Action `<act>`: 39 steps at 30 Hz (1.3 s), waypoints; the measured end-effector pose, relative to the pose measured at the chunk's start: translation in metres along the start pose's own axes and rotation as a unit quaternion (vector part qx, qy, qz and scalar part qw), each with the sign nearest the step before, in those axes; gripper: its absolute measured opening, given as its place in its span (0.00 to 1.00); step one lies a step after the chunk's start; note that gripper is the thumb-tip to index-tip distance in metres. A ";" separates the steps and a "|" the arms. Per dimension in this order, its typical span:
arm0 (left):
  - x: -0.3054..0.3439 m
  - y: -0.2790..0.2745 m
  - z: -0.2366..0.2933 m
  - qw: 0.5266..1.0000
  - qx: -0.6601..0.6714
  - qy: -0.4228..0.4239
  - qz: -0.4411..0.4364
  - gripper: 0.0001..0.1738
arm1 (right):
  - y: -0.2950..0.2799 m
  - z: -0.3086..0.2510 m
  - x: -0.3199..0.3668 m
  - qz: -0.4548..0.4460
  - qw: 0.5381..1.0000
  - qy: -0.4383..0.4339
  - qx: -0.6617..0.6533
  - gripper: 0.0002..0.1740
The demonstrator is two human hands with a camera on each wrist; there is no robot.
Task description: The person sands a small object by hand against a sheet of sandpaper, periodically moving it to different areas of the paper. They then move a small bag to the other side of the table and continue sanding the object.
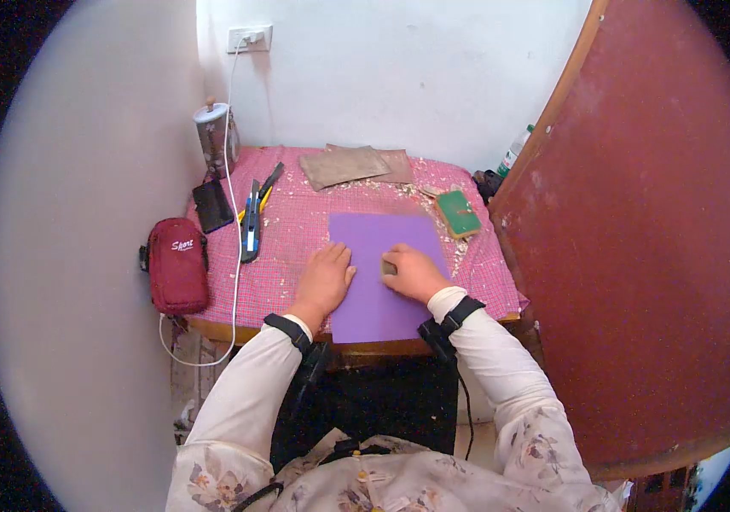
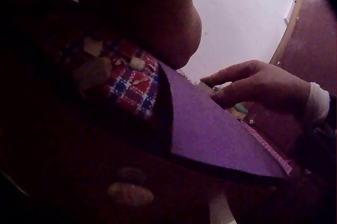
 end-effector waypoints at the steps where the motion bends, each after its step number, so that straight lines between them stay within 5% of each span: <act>1: 0.000 0.000 0.001 1.000 -0.016 0.005 -0.003 0.22 | -0.003 0.010 -0.002 0.012 1.000 0.019 -0.003 0.15; 3: 0.000 -0.001 0.002 0.999 -0.031 0.010 -0.006 0.22 | -0.007 0.030 -0.008 0.024 0.999 0.038 -0.006 0.15; 5: 0.000 -0.001 0.002 0.999 -0.033 0.008 -0.015 0.22 | -0.002 0.067 -0.016 -0.035 0.985 0.156 0.068 0.15; 8: -0.003 0.001 0.003 0.998 -0.046 0.000 -0.046 0.22 | 0.000 0.055 -0.020 -0.026 0.991 0.108 0.069 0.14; 9: -0.004 0.002 0.001 0.998 -0.045 -0.002 -0.045 0.22 | 0.004 0.036 -0.019 0.017 0.999 0.007 0.031 0.14; 14: 0.002 0.003 0.002 0.999 -0.034 0.020 0.007 0.21 | 0.010 0.005 -0.011 -0.015 1.000 -0.007 0.015 0.15; 17: -0.001 -0.002 0.005 0.999 -0.034 0.015 -0.018 0.21 | 0.001 0.056 -0.017 -0.046 0.987 0.132 0.084 0.15; 20: -0.003 0.000 0.004 0.997 -0.052 0.003 -0.052 0.21 | -0.011 0.051 -0.015 -0.056 0.987 0.118 0.098 0.15; 24: 0.001 0.017 -0.005 0.999 -0.034 0.009 -0.010 0.22 | 0.000 -0.006 0.000 -0.004 1.000 -0.018 0.024 0.15; 31: -0.003 -0.001 0.004 0.998 -0.046 0.001 -0.031 0.21 | -0.011 0.068 -0.012 -0.029 0.987 0.116 0.104 0.13; 35: 0.001 0.014 -0.005 0.999 -0.014 -0.012 -0.027 0.21 | -0.010 0.015 -0.003 0.031 0.999 0.008 0.004 0.13; 39: -0.001 0.006 -0.002 0.998 -0.050 -0.011 -0.032 0.21 | -0.002 0.005 0.000 0.001 1.000 0.007 -0.015 0.13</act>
Point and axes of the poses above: each hand's wrist, its own x-axis away from the middle knuckle, its own y-axis out of the palm, z = x × y, the point moved 8 cm from there along -x, towards the middle knuckle, and after that the axes turned 2 degrees about y, right-handed, at the moved point
